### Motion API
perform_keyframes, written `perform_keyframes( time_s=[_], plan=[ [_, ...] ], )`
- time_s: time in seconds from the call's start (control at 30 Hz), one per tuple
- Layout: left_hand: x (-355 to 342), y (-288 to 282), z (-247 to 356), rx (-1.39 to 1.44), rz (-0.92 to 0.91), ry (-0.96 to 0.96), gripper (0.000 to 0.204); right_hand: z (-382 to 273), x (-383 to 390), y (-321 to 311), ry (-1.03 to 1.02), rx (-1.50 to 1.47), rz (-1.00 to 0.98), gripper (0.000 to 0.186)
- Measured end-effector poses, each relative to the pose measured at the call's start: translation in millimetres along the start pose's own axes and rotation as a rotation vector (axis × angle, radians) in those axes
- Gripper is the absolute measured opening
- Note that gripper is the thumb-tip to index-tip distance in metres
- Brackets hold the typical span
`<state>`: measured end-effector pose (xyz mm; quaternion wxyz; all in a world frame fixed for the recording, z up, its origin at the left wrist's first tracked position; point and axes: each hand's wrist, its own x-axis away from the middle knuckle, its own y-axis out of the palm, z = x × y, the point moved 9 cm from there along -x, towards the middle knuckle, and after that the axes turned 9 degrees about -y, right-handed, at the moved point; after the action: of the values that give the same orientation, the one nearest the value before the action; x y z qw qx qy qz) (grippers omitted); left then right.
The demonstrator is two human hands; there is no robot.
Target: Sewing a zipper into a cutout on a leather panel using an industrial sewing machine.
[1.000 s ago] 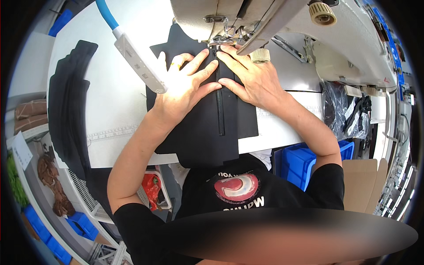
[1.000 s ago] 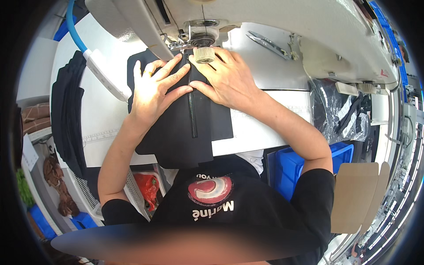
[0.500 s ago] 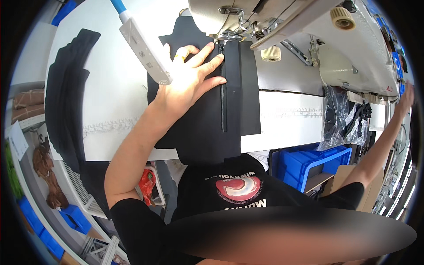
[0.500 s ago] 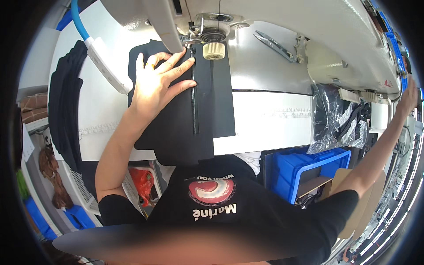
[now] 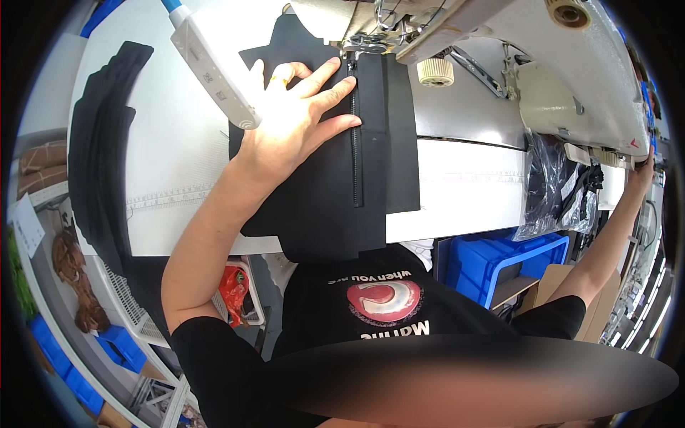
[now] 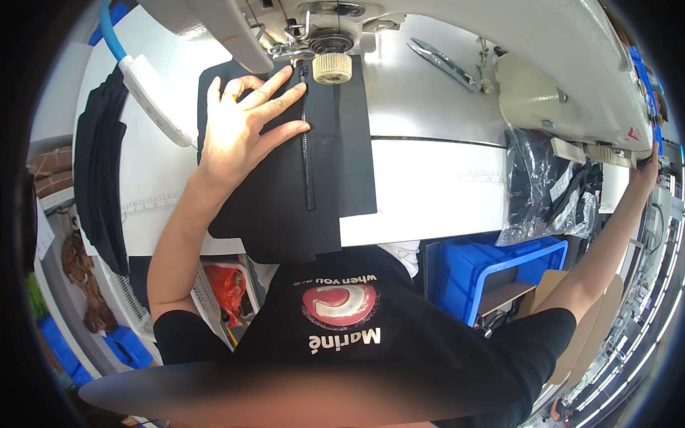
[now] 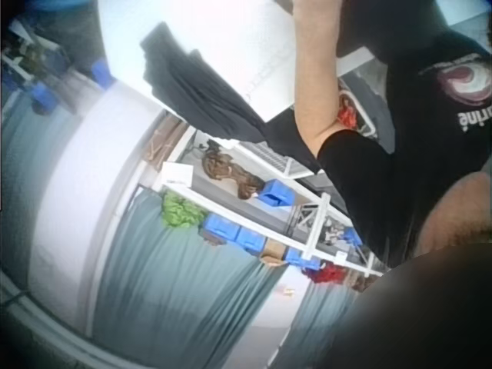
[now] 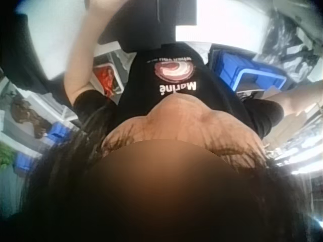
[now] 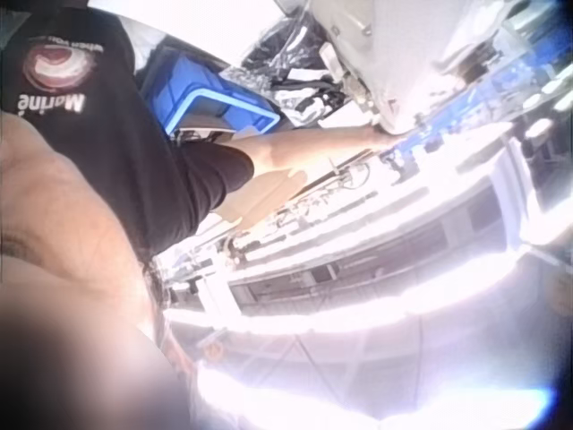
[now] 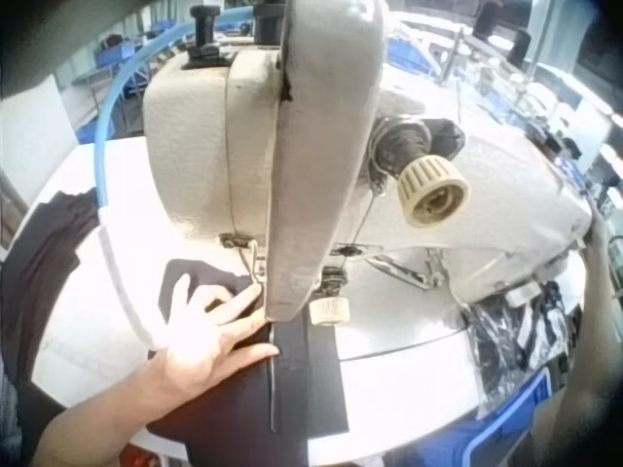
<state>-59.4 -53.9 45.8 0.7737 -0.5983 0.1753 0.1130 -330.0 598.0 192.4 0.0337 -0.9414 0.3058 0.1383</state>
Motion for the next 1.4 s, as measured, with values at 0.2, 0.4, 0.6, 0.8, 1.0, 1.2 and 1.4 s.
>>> perform_keyframes(
  time_s=[0.2,0.4,0.6,0.8,1.0,1.2,1.4],
  plan=[
    [-0.2,-3.3,0.3,0.039,0.034,0.009,0.051,6.5,-17.0,-9.5,0.033,0.007,-0.001,0.044],
    [1.4,-5.9,1.0,0.053,0.069,0.031,0.05,7.1,-45.4,-7.7,0.106,0.058,-0.093,0.042],
    [1.4,-11.8,4.6,0.074,0.139,0.076,0.045,38.2,-68.2,-33.7,0.074,-0.024,-0.091,0.042],
    [-1.5,-8.3,5.2,0.054,0.103,0.067,0.044,-8.5,16.8,-1.7,-0.216,-0.117,0.096,0.045],
    [-1.4,-9.5,5.2,0.092,0.13,0.083,0.045,-103.6,361.0,194.8,-0.924,0.147,-0.89,0.029],
    [-2.9,-4.8,4.0,0.063,0.091,0.056,0.047,32.9,481.7,331.6,-0.62,0.454,-1.559,0.047],
    [-7.7,-0.9,7.8,0.035,0.04,0.048,0.048,24.2,482.0,349.0,-1.029,0.352,-1.417,0.049]
  ],
)
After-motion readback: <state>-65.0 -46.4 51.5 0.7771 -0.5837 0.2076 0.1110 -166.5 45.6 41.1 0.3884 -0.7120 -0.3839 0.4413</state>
